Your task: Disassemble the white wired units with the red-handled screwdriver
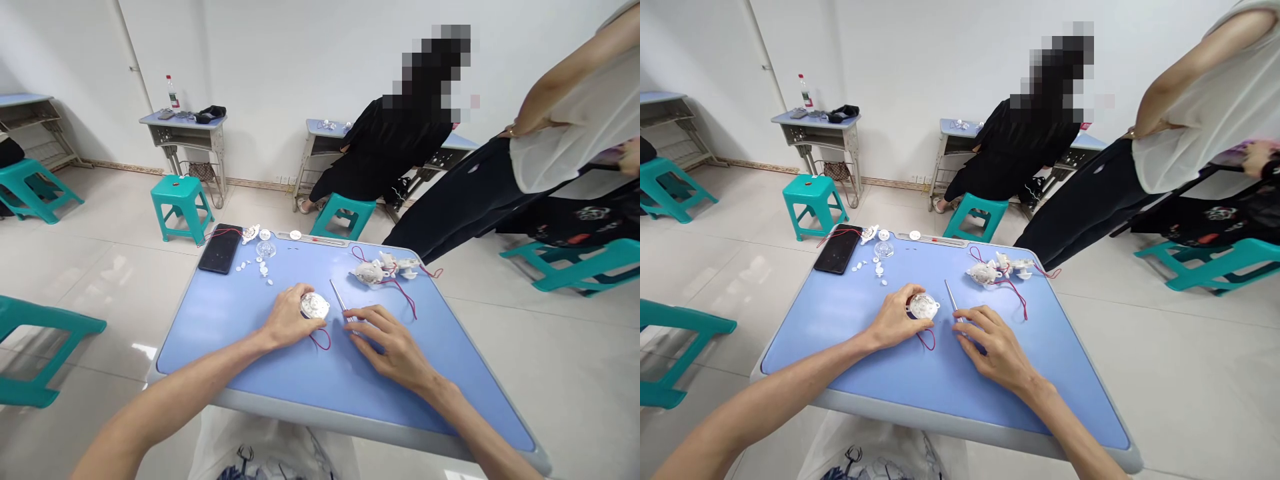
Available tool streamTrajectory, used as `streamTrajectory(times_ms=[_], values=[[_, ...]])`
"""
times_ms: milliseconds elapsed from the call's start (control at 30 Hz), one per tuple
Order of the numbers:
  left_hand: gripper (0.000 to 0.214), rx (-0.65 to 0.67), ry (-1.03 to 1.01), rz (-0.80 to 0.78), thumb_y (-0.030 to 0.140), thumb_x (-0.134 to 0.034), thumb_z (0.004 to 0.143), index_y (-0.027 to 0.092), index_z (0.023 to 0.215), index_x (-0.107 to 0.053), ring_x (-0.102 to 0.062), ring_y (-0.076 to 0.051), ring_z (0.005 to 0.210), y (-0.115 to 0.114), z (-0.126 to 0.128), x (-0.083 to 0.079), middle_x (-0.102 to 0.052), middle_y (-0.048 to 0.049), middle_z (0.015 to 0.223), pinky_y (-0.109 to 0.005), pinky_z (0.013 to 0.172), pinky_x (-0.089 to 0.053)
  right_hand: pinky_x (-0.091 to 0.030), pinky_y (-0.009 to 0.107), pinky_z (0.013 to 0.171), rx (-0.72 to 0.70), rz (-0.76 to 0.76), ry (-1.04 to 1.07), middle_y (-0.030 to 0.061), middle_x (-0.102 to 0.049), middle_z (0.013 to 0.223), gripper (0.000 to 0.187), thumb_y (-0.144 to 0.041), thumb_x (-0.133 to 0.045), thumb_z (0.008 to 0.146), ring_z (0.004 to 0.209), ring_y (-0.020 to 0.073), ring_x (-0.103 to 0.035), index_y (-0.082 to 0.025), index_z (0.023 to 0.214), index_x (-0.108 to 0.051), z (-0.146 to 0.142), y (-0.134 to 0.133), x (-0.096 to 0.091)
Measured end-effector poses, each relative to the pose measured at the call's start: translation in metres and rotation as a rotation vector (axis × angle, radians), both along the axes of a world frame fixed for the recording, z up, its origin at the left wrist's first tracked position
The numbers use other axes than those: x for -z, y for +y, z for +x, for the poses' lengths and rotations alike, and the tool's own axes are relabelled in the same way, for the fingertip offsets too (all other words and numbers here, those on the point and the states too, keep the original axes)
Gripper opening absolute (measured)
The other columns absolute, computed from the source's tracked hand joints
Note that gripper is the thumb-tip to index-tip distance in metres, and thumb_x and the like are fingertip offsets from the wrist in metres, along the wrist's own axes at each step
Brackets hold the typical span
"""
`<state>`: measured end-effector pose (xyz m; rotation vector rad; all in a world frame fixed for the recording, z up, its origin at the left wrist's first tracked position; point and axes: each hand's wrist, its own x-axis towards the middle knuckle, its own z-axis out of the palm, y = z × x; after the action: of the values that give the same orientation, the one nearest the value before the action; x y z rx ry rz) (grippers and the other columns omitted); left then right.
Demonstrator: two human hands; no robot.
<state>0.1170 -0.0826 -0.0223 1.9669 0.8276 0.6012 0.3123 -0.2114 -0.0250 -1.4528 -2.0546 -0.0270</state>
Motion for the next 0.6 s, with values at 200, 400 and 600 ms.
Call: streamTrajectory(times_ms=[200,400,600], values=[[0.068,0.011,-0.039,-0.042,0.024,-0.081,0.060,0.019,0.121,-0.052,-0.063,-0.023,0.095,0.001,0.000,0.003,-0.067,-0.0055,0.106,-0.034,0.084,-0.049,-0.050,0.040,0.073,0.061,0.131,0.095,0.0067,-0.067,0.090,0.014,-0.018,-0.057,0.090,0.084,0.0218,-0.060,-0.025,0.094,-0.068,-0.015,0.038,-0.033],[0.059,0.030,-0.062,-0.014,0.022,-0.076,0.063,0.021,0.116,-0.052,-0.061,-0.018,0.081,0.000,-0.002,0.000,-0.066,0.0005,0.094,-0.028,0.071,-0.048,-0.048,0.036,0.071,0.008,0.059,0.200,0.0039,-0.067,0.079,0.013,-0.020,-0.055,0.092,0.077,0.0192,-0.059,-0.023,0.088,-0.068,-0.044,0.076,-0.042],[0.067,0.018,-0.098,-0.055,0.020,-0.073,0.064,0.020,0.125,-0.046,-0.064,-0.019,0.083,-0.002,0.001,-0.001,-0.068,-0.0038,0.106,-0.030,0.074,-0.050,-0.047,0.035,0.072,0.105,-0.059,0.155,0.0034,-0.067,0.080,0.004,-0.022,-0.063,0.087,0.078,0.0204,-0.058,-0.021,0.085,-0.066,-0.053,0.073,-0.032]])
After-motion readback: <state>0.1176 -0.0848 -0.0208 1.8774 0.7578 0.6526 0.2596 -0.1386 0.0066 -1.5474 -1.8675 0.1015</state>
